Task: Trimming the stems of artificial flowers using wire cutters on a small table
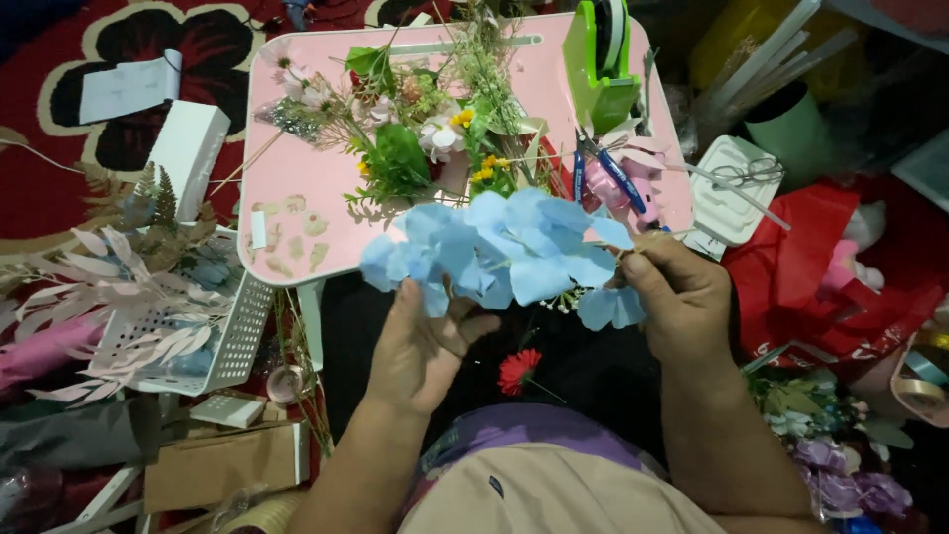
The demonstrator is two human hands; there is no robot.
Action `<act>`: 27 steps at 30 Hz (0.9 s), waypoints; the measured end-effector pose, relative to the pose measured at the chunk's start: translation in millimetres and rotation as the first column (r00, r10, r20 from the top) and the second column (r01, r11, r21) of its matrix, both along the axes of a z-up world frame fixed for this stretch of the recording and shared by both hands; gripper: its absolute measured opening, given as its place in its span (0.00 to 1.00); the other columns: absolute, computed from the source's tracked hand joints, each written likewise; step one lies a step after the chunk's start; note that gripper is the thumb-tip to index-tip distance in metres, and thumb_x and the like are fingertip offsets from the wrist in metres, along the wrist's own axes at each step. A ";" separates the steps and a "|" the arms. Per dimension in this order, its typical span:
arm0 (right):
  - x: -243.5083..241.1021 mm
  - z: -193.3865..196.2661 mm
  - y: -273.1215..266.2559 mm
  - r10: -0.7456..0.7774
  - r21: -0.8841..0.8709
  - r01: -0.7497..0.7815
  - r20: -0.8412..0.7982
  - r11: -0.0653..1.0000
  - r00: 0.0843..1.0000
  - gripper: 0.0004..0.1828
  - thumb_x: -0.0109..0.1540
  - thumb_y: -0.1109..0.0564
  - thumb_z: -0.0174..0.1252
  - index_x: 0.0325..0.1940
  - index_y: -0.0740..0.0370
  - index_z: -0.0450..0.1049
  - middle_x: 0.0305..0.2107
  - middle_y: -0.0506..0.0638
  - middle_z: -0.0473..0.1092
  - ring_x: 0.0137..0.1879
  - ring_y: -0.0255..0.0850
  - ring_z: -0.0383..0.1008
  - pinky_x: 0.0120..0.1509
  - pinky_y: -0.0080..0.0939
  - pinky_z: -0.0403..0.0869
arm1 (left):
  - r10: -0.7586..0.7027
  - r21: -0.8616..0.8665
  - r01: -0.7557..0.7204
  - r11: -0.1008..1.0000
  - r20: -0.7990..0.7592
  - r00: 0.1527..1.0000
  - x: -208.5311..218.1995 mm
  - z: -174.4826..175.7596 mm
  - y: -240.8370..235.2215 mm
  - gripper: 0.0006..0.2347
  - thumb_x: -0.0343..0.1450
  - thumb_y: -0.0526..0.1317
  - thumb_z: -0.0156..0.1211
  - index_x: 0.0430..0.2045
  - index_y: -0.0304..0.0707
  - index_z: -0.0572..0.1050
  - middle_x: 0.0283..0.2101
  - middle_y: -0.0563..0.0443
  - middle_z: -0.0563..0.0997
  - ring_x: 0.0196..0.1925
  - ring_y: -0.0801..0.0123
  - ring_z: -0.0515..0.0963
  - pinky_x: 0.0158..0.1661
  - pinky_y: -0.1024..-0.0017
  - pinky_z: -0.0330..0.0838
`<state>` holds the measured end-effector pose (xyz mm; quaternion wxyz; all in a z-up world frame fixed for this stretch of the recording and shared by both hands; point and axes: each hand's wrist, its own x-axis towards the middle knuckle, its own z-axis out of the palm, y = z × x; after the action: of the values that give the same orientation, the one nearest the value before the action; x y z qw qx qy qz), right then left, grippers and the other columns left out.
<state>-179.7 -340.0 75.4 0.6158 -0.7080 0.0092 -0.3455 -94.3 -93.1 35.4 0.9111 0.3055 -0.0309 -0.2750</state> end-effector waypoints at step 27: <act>13.5 -12.0 45.5 0.033 0.427 -0.034 0.010 0.903 0.999 0.17 0.61 0.66 0.60 0.54 0.68 0.72 0.35 0.58 0.76 0.43 0.43 0.81 0.49 0.37 0.78 | 0.273 -0.224 -0.735 0.640 0.960 -0.055 16.5 33.9 13.4 0.08 0.68 0.32 0.60 0.32 0.22 0.82 0.26 0.41 0.73 0.23 0.67 0.63 0.24 0.74 0.64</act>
<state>-166.3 -294.5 63.4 0.7619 -0.5555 0.0716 -0.3252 -77.8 -79.7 69.2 0.6313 0.5540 -0.4160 0.3486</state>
